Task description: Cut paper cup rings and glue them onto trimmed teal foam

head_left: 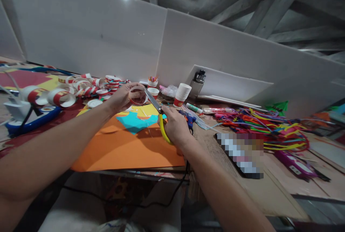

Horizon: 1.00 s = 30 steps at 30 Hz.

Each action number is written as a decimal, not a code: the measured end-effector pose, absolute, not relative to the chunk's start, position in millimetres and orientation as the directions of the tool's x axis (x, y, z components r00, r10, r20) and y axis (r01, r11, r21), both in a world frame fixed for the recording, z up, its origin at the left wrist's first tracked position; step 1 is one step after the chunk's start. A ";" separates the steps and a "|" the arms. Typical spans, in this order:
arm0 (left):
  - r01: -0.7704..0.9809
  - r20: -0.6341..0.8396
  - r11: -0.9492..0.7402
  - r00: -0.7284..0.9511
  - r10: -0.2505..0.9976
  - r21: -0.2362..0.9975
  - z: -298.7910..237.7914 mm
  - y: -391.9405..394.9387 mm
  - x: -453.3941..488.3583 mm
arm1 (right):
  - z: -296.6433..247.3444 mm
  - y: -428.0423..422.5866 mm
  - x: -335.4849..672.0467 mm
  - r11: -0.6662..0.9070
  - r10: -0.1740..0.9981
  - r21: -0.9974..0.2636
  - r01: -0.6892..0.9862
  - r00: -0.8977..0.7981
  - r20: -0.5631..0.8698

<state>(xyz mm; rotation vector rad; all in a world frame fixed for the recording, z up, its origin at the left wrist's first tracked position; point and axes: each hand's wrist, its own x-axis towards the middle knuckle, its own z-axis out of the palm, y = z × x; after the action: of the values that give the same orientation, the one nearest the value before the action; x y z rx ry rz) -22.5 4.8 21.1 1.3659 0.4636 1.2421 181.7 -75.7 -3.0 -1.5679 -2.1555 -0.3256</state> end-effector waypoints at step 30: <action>-0.255 0.236 -0.200 0.117 0.965 0.946 -2.8 45.6 -40.1 | -8.8 -62.8 184.0 0.263 0.964 -0.884 0.387 -0.066 0.258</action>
<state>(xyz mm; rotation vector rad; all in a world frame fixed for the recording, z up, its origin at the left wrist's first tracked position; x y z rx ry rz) -40.1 45.6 -2.8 1.2472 0.8081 1.3615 184.0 -62.8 -8.8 -1.2740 -1.6221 0.7945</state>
